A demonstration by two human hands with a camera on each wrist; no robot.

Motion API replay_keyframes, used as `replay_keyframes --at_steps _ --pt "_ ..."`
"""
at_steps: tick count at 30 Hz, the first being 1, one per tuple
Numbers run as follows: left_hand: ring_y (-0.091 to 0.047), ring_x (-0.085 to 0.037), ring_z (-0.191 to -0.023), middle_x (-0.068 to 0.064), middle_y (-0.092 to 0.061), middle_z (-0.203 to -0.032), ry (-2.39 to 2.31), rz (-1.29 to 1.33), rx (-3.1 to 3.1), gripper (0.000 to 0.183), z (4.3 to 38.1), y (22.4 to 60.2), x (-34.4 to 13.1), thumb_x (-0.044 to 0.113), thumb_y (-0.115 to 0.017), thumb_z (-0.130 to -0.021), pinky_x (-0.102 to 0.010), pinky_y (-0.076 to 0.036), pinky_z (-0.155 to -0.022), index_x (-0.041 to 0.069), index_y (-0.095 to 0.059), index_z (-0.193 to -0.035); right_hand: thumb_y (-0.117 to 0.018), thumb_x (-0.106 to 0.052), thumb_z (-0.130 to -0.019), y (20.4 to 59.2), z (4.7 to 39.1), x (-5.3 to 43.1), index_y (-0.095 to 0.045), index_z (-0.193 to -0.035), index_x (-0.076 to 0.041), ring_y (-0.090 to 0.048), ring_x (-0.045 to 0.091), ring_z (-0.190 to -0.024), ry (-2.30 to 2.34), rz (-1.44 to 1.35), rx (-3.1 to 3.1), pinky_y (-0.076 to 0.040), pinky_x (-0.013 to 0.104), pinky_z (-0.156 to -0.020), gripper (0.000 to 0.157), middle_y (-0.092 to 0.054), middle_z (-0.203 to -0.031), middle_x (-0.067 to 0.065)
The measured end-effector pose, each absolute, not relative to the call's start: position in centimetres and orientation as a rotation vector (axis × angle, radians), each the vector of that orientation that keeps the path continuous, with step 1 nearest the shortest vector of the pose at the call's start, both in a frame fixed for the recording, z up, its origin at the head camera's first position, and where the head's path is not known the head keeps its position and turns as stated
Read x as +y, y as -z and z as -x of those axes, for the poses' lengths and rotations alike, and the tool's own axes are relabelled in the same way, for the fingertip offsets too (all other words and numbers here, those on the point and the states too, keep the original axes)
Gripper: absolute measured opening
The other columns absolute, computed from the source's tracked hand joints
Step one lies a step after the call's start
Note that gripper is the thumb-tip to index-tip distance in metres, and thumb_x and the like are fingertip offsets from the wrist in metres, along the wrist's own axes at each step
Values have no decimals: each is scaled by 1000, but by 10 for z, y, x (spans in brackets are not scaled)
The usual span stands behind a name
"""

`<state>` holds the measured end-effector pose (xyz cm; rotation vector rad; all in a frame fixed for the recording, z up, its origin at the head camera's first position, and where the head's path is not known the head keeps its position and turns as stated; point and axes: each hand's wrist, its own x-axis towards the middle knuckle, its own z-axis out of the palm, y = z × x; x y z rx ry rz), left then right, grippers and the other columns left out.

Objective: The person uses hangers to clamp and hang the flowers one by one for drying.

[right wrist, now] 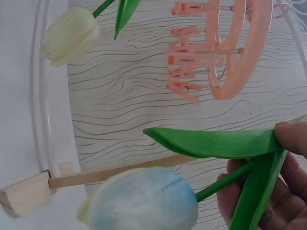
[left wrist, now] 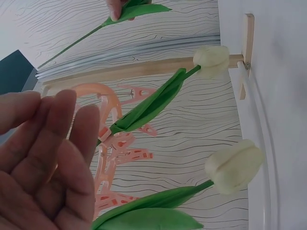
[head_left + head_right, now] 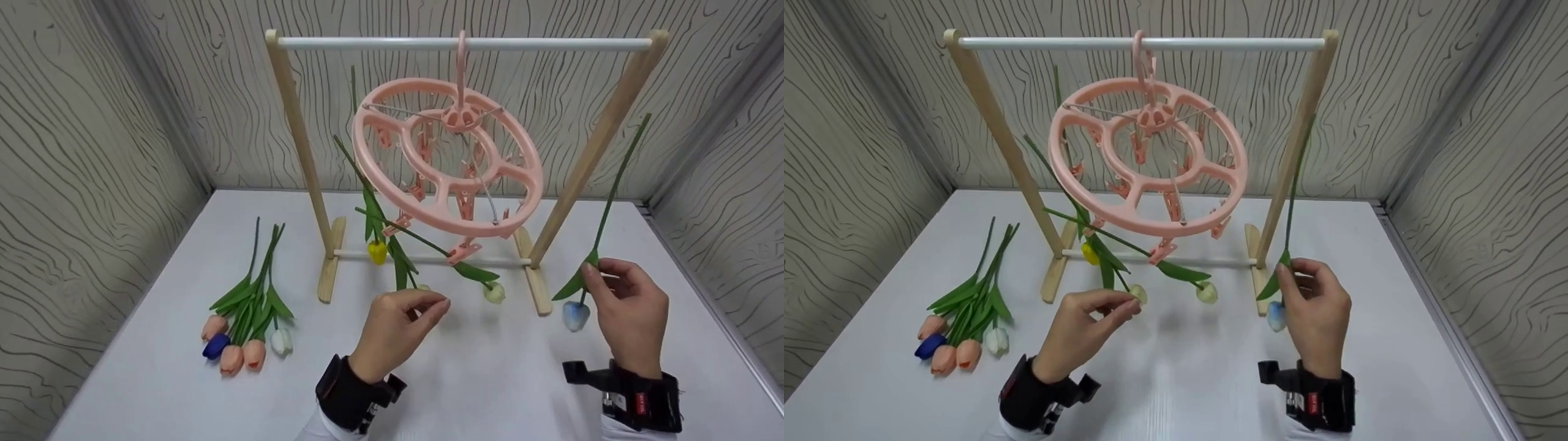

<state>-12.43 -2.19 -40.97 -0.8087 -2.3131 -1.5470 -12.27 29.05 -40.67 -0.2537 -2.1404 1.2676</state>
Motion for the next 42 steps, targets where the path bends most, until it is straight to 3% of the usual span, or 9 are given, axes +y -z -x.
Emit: replay_keyframes --at_steps 9,20,42 --pt "-62 -3 -73 6 -73 -89 1566 815 -2208 20 121 409 -25 27 -68 -96 -22 -54 -62 10 -77 -101 -75 -1 -87 393 107 262 -71 -102 -3 -66 11 -76 -1251 -141 -2221 -51 15 -67 17 -70 -92 1" --pt "-66 -5 -80 4 -74 -94 1588 838 -2115 23 121 402 -25 26 -68 -95 -28 -56 -61 8 -76 -109 -79 -5 -84 394 107 237 -71 -99 -12 -68 11 -79 -1238 -343 -2425 -53 17 -69 18 -70 -91 -7" --pt "-67 -8 -85 5 -74 -100 1601 885 -2080 24 127 400 -17 25 -70 -94 -26 -55 -62 11 -75 -112 -81 -1 -80 399 109 226 -72 -100 -19 -67 10 -79 -1238 -532 -2516 -56 22 -68 29 -69 -91 -13"
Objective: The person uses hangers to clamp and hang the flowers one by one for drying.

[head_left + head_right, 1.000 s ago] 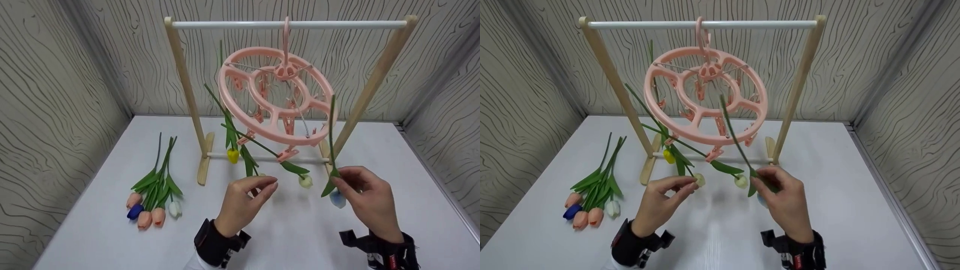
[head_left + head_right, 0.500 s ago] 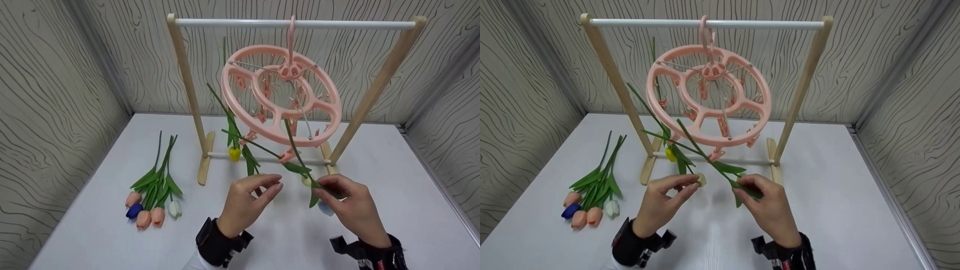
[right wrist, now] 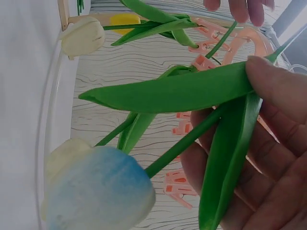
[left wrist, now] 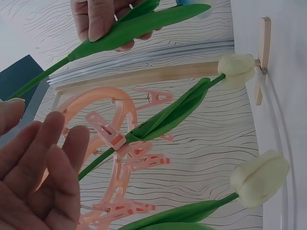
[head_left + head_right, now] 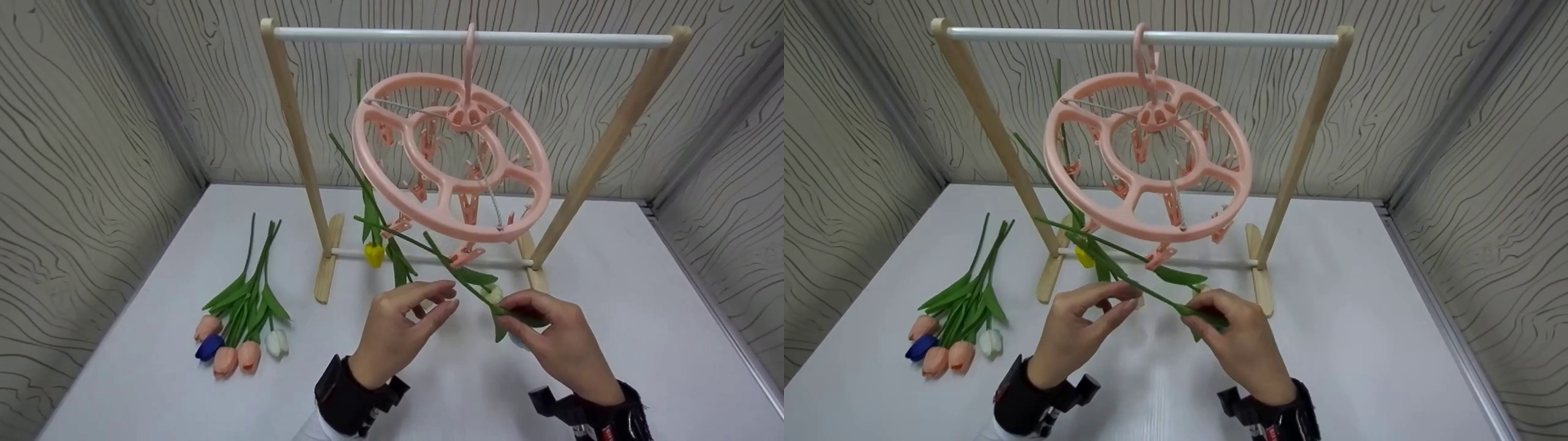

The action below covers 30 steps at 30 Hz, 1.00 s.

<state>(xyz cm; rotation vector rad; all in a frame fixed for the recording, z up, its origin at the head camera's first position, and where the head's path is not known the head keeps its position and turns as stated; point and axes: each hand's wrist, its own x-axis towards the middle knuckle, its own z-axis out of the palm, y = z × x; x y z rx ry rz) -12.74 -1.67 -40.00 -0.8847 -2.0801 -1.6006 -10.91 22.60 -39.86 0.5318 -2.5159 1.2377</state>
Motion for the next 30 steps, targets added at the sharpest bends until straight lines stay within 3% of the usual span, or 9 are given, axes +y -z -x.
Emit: replay_keyframes --at_steps 9,16,30 --pt "-67 -7 -83 4 -74 -97 1589 946 -2028 20 126 396 -17 21 -71 -93 -23 -54 -62 9 -75 -109 -79 -7 -83 399 111 222 -70 -102 -20 -67 9 -79 -1233 -743 -2492 -56 22 -68 25 -68 -92 -10" --pt "-69 -8 -87 3 -74 -103 1633 960 -2039 21 121 399 -18 16 -73 -91 -24 -55 -65 10 -74 -111 -75 -13 -87 407 109 224 -69 -103 -21 -66 8 -80 -1256 -752 -2574 -56 25 -69 19 -68 -94 -11" --pt "-68 -8 -83 5 -74 -98 1606 965 -2037 14 121 397 -15 16 -72 -92 -22 -55 -66 10 -76 -104 -73 -20 -90 401 111 231 -69 -104 -21 -66 9 -84 -1313 -734 -2655 -56 25 -73 15 -68 -95 -10"
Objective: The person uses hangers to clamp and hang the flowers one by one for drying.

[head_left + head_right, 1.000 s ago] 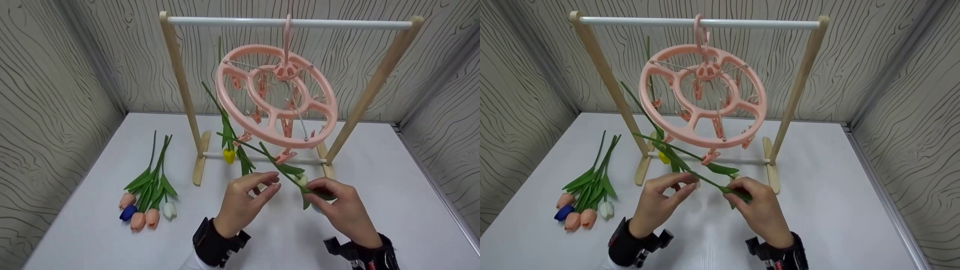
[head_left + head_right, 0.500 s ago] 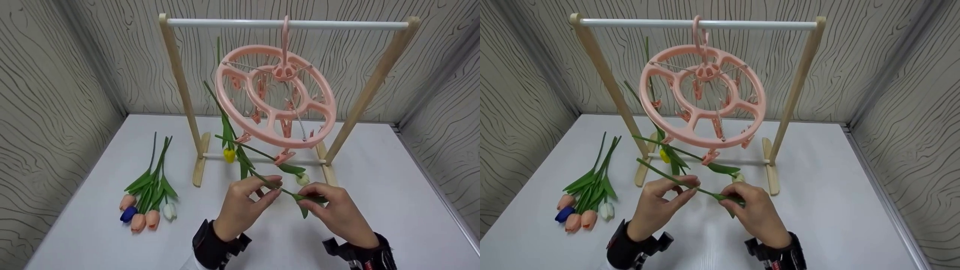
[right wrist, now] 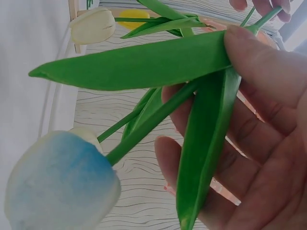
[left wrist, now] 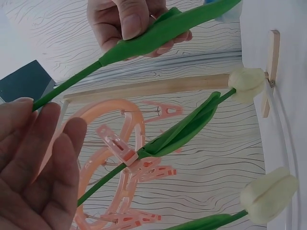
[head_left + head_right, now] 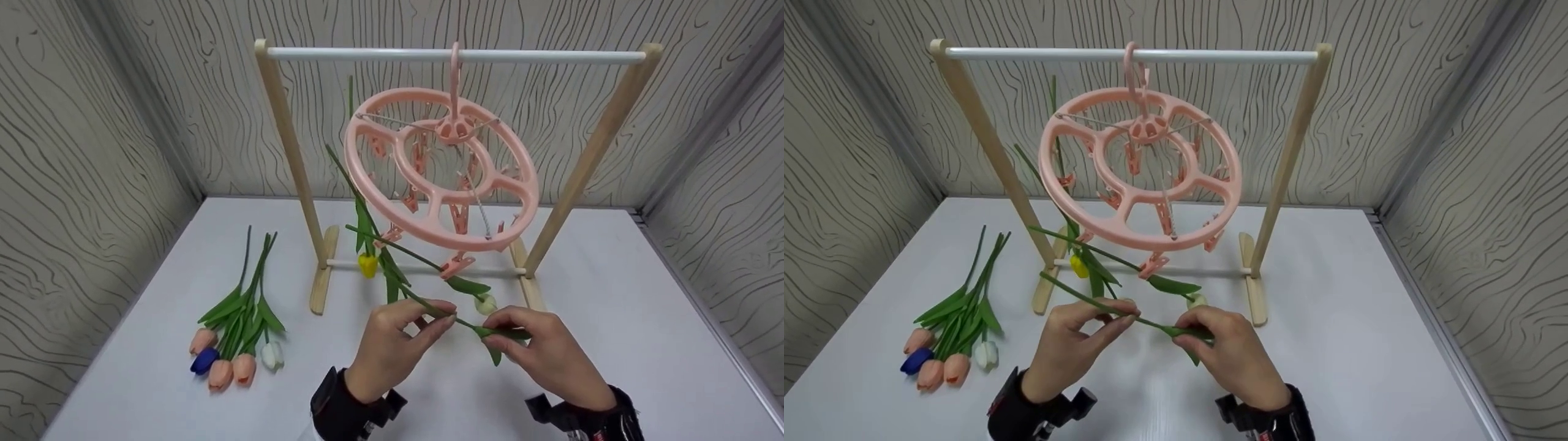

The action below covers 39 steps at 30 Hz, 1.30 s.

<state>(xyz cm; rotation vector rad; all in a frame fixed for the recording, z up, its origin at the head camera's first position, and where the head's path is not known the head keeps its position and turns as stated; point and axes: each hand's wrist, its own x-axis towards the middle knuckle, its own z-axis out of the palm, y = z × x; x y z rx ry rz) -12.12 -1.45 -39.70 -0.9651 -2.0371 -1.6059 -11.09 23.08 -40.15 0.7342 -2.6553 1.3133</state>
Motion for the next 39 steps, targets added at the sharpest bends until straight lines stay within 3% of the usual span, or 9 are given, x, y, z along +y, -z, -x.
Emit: replay_keyframes --at_steps 18,24,28,33,36,39 --pt "-67 -7 -78 4 -74 -95 1572 934 -2045 13 129 396 -17 16 -72 -91 -23 -55 -66 10 -76 -101 -70 -23 -93 402 120 228 -69 -106 -20 -66 9 -84 -1315 -795 -2632 -56 26 -72 14 -69 -96 -9" --pt "-64 -7 -74 4 -74 -92 1628 870 -2053 13 126 400 -18 21 -71 -93 -26 -56 -67 10 -75 -98 -70 -21 -94 403 124 242 -73 -106 -21 -67 8 -91 -1243 -518 -2613 -55 25 -79 13 -70 -98 -14" --pt "-64 -7 -72 4 -74 -91 1653 856 -2035 13 125 399 -16 21 -72 -92 -26 -56 -66 9 -75 -96 -68 -17 -96 404 135 262 -73 -112 -12 -65 5 -96 -1198 -332 -2503 -51 16 -80 18 -72 -105 -7" --pt "-65 -7 -73 5 -74 -90 1686 894 -2033 12 122 395 -11 21 -73 -92 -26 -56 -66 10 -74 -97 -65 -17 -98 389 166 288 -58 -137 -8 -59 7 -109 -1195 -402 -2502 -49 12 -83 41 -64 -129 5" --pt "-66 -8 -74 3 -74 -90 1699 910 -2029 11 120 394 -10 19 -74 -91 -26 -56 -66 9 -74 -96 -64 -18 -99 374 190 295 -43 -150 -15 -55 17 -116 -1350 -544 -2590 -50 16 -86 56 -54 -142 7" --pt "-66 -8 -73 3 -74 -89 1697 909 -2015 11 119 394 -9 18 -74 -91 -26 -56 -65 8 -74 -95 -60 -15 -101 366 215 298 -34 -155 -15 -52 24 -121 -1649 -711 -2617 -50 25 -92 61 -46 -148 12"
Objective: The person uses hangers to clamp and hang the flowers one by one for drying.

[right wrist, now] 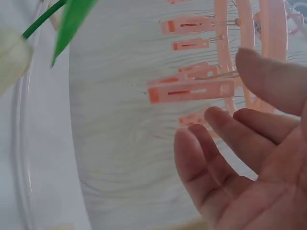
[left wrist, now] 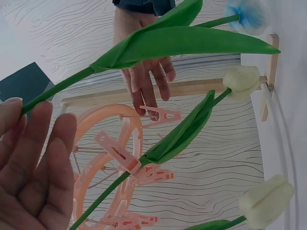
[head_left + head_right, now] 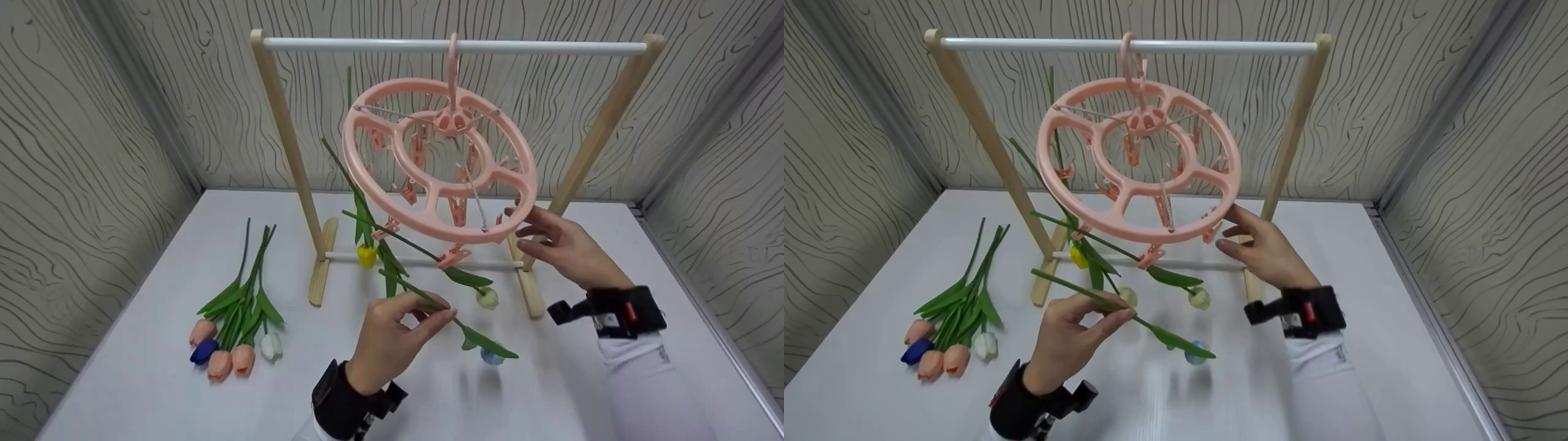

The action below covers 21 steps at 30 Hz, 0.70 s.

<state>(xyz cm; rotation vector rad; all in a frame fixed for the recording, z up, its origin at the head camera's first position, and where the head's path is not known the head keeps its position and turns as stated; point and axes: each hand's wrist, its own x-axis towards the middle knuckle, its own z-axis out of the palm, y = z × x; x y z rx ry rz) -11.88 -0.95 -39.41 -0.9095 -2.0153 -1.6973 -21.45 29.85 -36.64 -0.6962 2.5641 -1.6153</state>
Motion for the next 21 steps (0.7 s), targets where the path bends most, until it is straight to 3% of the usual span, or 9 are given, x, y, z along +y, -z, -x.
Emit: replay_keyframes --at_steps 4,8,14,21 --pt "-66 -8 -73 4 -74 -89 1692 922 -2001 13 118 391 -9 20 -73 -92 -26 -56 -65 7 -74 -95 -59 -14 -101 361 236 302 -33 -154 -12 -52 25 -127 1669 685 2341 -46 30 -100 59 -49 -146 14" --pt "-66 -8 -73 5 -74 -90 1704 926 -2004 14 120 386 -8 22 -72 -92 -27 -56 -64 8 -74 -96 -64 -21 -98 358 244 302 -42 -151 -14 -56 22 -123 1588 561 2355 -46 27 -99 57 -59 -135 12" --pt "-66 -8 -73 5 -73 -90 1728 946 -2023 16 124 378 -5 23 -72 -92 -28 -57 -65 8 -74 -96 -66 -20 -97 357 244 293 -44 -149 -11 -57 32 -116 1505 571 2320 -49 34 -96 57 -65 -122 15" --pt "-65 -8 -72 4 -74 -88 1715 963 -2040 18 122 373 -3 24 -73 -92 -26 -56 -65 7 -74 -97 -61 -23 -101 361 238 290 -58 -136 -8 -65 32 -99 1524 596 2284 -54 38 -89 38 -68 -117 16"
